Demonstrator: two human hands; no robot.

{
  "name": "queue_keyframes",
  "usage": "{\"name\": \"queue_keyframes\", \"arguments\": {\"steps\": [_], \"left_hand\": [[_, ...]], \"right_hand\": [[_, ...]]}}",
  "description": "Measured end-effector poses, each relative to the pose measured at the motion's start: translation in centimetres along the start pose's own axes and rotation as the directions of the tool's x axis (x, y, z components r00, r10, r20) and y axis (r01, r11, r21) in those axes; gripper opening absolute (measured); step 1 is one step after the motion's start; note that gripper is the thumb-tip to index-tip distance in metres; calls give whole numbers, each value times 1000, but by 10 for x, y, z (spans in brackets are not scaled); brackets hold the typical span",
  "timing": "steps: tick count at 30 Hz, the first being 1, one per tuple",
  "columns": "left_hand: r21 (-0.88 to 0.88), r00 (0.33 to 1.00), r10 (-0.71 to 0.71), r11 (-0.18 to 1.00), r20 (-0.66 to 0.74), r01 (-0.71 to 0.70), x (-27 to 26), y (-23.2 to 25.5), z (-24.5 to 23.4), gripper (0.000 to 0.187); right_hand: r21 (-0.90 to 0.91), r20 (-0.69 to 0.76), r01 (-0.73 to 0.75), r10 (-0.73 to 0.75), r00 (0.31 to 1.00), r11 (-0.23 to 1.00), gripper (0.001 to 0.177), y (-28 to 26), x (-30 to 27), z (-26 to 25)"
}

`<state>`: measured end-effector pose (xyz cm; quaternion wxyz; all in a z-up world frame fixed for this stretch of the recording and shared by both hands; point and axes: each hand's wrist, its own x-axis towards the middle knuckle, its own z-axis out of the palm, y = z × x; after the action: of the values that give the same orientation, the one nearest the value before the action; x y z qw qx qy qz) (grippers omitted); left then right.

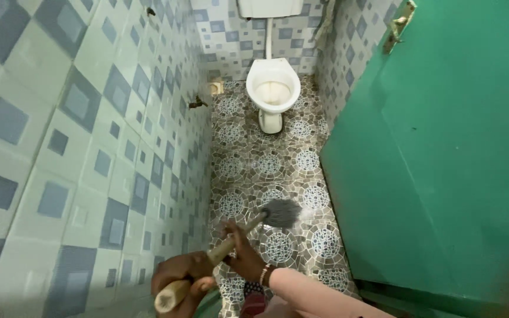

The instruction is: The recorder is mopping the tiled floor of a bathroom.

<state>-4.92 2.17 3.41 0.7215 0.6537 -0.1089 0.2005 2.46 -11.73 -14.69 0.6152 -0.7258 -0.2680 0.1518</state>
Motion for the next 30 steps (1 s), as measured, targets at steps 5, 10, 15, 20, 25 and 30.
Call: {"name": "queue_keyframes", "arguments": {"steps": [5, 10, 15, 20, 25, 30], "left_hand": [[296, 948, 100, 955, -303, -6, -29, 21, -7, 17], [586, 786, 208, 778, -582, 228, -57, 20, -21, 28], [-47, 970, 22, 998, -241, -34, -86, -25, -129, 21], [116, 813, 220, 975, -539, -187, -46, -27, -48, 34], [-160, 849, 29, 978, -527, -133, -46, -124, -23, 13], [-80, 949, -265, 964, -173, 255, -55, -159, 26, 14]], "right_hand": [[-35, 254, -45, 53, 966, 998, 73, -28, 26, 30], [-131, 338, 115, -65, 939, 985, 21, -3, 37, 72], [-176, 492, -14, 100, 865, 984, 22, -15, 35, 65], [-299, 388, -84, 201, 899, 951, 18, -12, 25, 32], [-365, 156, -234, 307, 939, 901, 13, 31, 10, -23], [-473, -196, -236, 160, 968, 849, 8, 77, -35, -79]]}}
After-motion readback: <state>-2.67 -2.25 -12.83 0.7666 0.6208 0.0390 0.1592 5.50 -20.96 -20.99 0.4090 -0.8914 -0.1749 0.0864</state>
